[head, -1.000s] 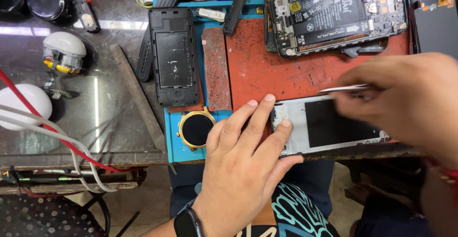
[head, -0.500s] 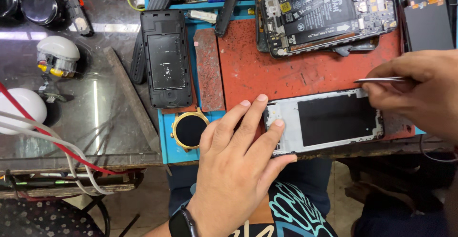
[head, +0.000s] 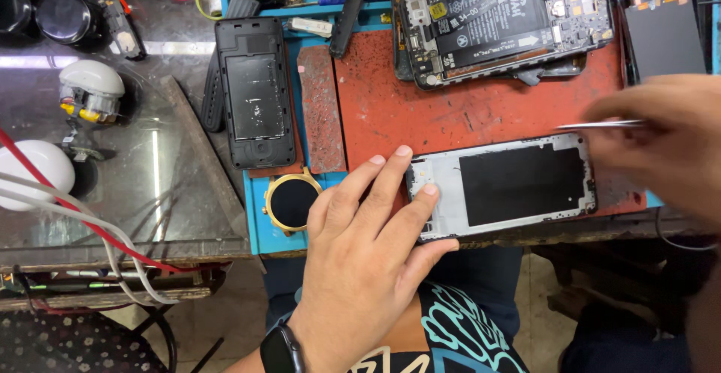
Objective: The person uses a pair of tweezers and a thin metal tool to scrape adhesive and remove small components from the interior of a mobile phone frame.
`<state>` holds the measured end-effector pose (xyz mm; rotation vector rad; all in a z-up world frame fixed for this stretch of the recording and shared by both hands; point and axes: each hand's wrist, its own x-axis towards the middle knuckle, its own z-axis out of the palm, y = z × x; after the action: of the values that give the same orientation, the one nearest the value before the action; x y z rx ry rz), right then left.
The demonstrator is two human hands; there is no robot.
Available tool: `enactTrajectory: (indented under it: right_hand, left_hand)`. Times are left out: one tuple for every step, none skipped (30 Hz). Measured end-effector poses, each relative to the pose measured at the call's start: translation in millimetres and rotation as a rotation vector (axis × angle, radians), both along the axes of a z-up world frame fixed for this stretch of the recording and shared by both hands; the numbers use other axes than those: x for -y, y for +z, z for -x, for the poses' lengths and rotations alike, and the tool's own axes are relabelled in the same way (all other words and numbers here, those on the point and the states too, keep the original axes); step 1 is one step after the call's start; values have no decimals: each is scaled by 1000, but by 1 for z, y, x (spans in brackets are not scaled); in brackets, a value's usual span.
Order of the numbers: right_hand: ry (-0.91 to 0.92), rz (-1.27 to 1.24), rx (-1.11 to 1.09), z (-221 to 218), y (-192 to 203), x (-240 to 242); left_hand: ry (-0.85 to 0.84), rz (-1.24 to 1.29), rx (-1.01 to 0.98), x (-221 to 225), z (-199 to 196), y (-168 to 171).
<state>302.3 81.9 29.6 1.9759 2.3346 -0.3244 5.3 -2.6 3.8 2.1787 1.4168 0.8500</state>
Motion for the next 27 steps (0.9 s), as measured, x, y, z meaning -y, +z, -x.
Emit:
enactTrajectory:
  right_hand:
    - [-83,12,-46,-18,-7,5]
    - [-166,16,-103,-38,-14,13]
    - [-231,-1,-200,-59,-19,23]
    - [-297,-18,-325,-78,-26,37]
    - [-358,-35,-447,-90,-36,58]
    - [-418,-53,-576,-100,-45,79]
    - [-470,-72,-699,-107,-53,97]
    - [-516,-91,-822,-123,-63,110]
    - [-548,-105,-930,-140,-75,126]
    - [-568,-117,-1018,-155,-87,141]
    - [-581,-131,-1120,-163,-98,154]
    - [-598,-133,-1205,-169,-111,165]
    - [-602,-134,-1290,-175,-121,173]
    - [-608,-133,-1386,-182,-131,179]
    - [-605,-126,-1484,-187,-141,181]
    - [-593,-124,-1601,-190,-148,183]
    - [-572,-108,-1717,-193,-152,181]
    - [-550,-81,-1835,-193,-156,176]
    - [-488,-83,-1863,-188,-159,171]
    - [-427,-82,-1891,-181,-161,166]
    - [-364,-81,-1918,-172,-161,160]
    - [-331,-77,-1935,-163,-159,155]
    - [-295,-77,-1938,-153,-154,149]
    - [-281,-82,-1940,-142,-149,144]
    - [-268,-87,-1934,-131,-143,139]
    - [-255,-90,-1924,-120,-135,133]
    - [-242,-102,-1912,-106,-129,129]
  left_hand:
    - [3,0,-10,0,0,0]
    - [3,0,-18,0,-1,0]
    - [5,-5,-22,-1,-3,0]
    - [11,-8,-31,0,-3,0]
    - [17,-11,-41,0,-3,-1]
    - [22,-10,-6,0,-3,-2]
    - [28,-9,29,0,-4,-3]
    - [35,-8,64,0,-4,-4]
    - [40,-15,54,1,-4,-5]
    - [46,-24,45,1,-5,-7]
    - [52,-33,36,1,-5,-8]
    - [54,-43,30,-1,-6,-10]
    - [56,-54,25,-3,-6,-13]
    - [58,-62,18,-3,-7,-15]
    - [70,-52,21,-3,-8,-17]
    - [79,-42,26,-3,-10,-19]
    - [87,-32,30,-4,-10,-20]
    - [98,-6,31,-4,-11,-20]
    - [109,21,32,-3,-12,-20]
    - [120,48,32,-3,-13,-19]
    - [130,63,31,-2,-13,-19]
    - [140,79,30,-2,-14,-18]
    - [150,95,30,-1,-15,-17]
    - [149,95,31,-1,-15,-17]
    - [149,95,33,-1,-15,-17]
    - [145,93,37,-1,-15,-18]
    - [139,101,35,-2,-14,-18]
